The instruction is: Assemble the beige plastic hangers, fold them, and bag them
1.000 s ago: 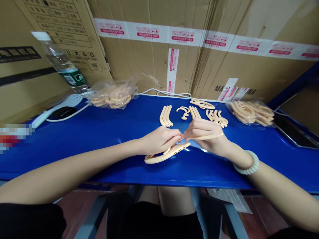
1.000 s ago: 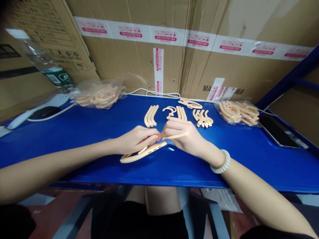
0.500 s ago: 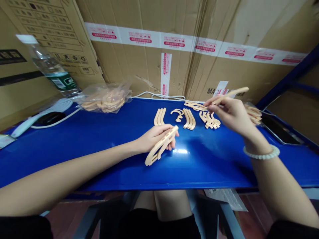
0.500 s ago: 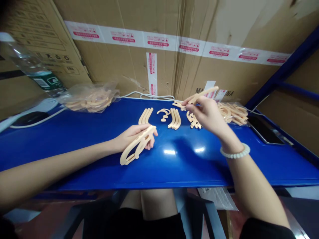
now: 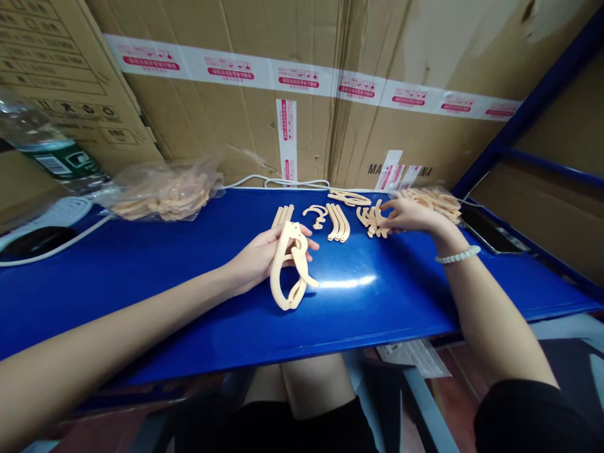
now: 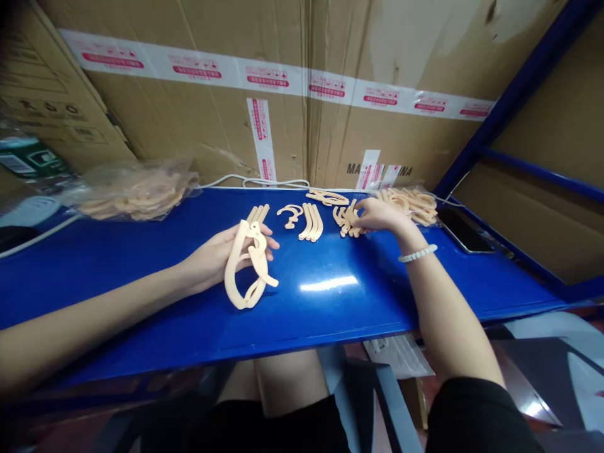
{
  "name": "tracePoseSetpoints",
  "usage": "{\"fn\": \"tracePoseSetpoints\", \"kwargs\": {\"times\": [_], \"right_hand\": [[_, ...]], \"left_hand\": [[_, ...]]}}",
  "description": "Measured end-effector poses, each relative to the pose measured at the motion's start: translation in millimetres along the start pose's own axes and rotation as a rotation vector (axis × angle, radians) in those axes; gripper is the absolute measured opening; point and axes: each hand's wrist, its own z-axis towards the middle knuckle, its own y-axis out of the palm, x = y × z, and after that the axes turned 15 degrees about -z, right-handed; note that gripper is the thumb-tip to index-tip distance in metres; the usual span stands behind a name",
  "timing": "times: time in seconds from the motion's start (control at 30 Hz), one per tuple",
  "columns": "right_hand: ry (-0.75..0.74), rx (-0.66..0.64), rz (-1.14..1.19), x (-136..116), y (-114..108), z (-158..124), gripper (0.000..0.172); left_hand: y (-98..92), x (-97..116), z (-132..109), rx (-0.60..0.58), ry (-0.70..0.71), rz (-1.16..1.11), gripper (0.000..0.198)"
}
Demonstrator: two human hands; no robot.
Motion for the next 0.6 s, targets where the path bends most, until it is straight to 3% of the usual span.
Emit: {"fn": "tracePoseSetpoints", "kwargs": {"times": [0.2, 0.33, 0.4, 0.5, 0.6], "right_hand": [[0.051, 0.051, -0.053, -3.2, 4.0, -2.2, 0.052], [0.024, 0.064, -0.172, -0.1, 4.4, -3.3, 0.025], [-0.027, 0.149, -0.258, -3.6, 3.6, -8.1, 0.017], [-0.24, 0.411, -0.265, -21.0, 6.1, -22.3, 0.015], [-0.625, 0.596, -0.146, -48.0, 18.0, -39.1, 0.021]], "left_hand": [[-2.4, -0.8, 1.0, 0.027, 0.008, -0.049, 0.016], [-3.0, -0.6, 0.9, 0.031, 0.016, -0.066, 0.014], [-3.6, -0.5, 1.3, 0.032, 0.019, -0.063, 0.014], [-4.2, 0.3, 2.2, 0.027, 0.03, -0.071, 0.014], [-4.1, 2.2, 3.3, 0.039, 0.062, -0.085, 0.015]]}}
